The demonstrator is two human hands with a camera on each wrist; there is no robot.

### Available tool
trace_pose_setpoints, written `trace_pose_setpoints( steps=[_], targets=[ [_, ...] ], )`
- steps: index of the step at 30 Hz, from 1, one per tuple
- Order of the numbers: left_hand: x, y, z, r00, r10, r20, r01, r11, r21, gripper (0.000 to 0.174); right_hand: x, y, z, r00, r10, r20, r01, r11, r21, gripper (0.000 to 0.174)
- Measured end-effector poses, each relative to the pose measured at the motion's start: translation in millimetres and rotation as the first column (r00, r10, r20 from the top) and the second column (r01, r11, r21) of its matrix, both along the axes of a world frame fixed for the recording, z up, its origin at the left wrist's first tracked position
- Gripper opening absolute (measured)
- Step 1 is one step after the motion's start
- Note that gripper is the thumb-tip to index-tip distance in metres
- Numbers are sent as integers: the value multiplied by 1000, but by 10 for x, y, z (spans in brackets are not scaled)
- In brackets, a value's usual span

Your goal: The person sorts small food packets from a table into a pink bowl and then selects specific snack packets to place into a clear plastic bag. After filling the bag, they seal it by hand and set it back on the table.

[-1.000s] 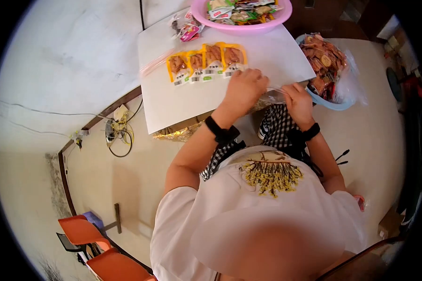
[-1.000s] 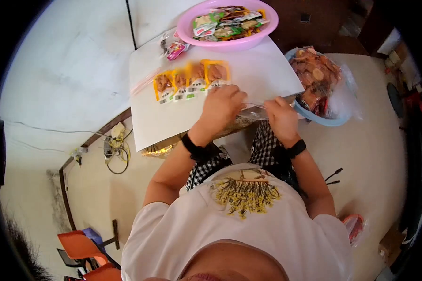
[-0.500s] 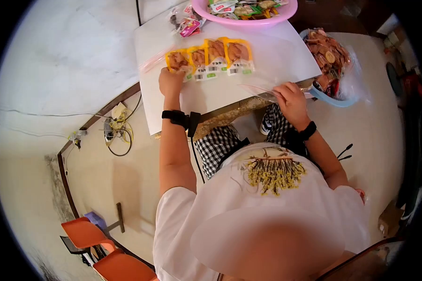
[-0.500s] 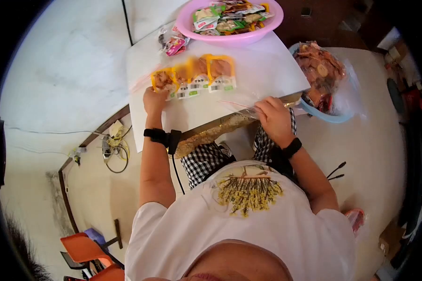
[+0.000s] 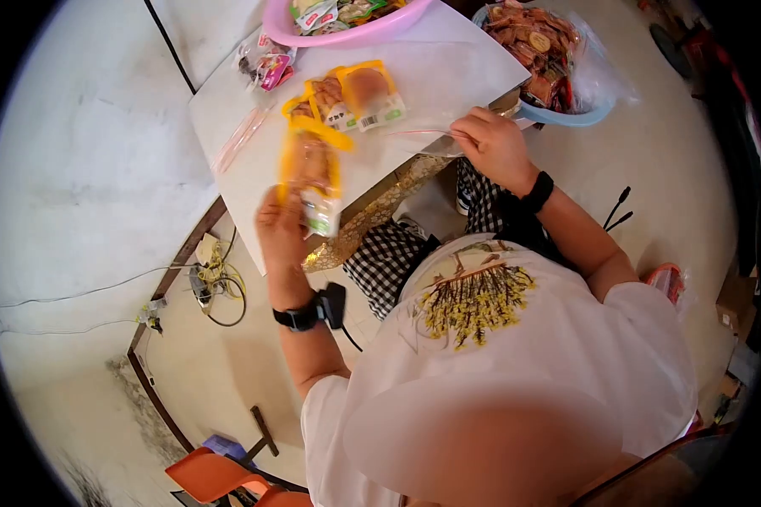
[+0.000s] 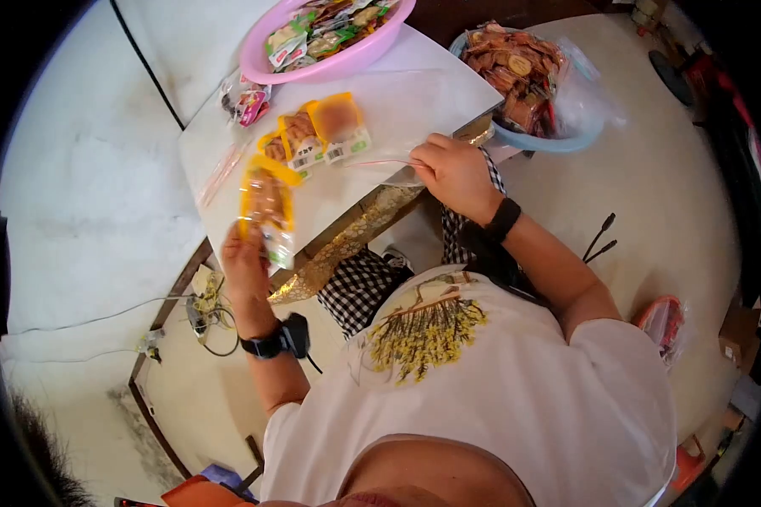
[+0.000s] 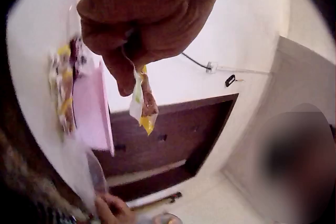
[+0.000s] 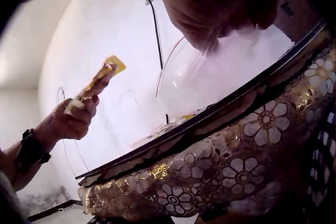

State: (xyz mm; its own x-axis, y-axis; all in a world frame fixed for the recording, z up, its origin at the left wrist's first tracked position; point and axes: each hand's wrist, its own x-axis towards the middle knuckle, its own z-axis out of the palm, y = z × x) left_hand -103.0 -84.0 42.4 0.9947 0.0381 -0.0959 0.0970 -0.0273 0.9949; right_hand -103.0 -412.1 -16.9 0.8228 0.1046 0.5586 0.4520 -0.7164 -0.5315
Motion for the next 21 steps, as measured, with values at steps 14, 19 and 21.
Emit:
trace_pose_setpoints(
  steps=[14, 19, 21],
  targets=[
    [1, -1039, -400, 891, -307, -335, 191, 922, -337, 20, -89, 18, 63, 993, 118, -10, -118, 993, -9, 12],
    [216, -1266, -500, 870, -349, -349, 220, 907, -358, 18, -92, 15, -7, 978, 206, -32, -209, 966, -153, 10],
    [265, -1430, -498, 888, -312, -339, 173, 908, -383, 17, -105, 33, 24, 968, 251, -24, -252, 962, -103, 11]
  ],
)
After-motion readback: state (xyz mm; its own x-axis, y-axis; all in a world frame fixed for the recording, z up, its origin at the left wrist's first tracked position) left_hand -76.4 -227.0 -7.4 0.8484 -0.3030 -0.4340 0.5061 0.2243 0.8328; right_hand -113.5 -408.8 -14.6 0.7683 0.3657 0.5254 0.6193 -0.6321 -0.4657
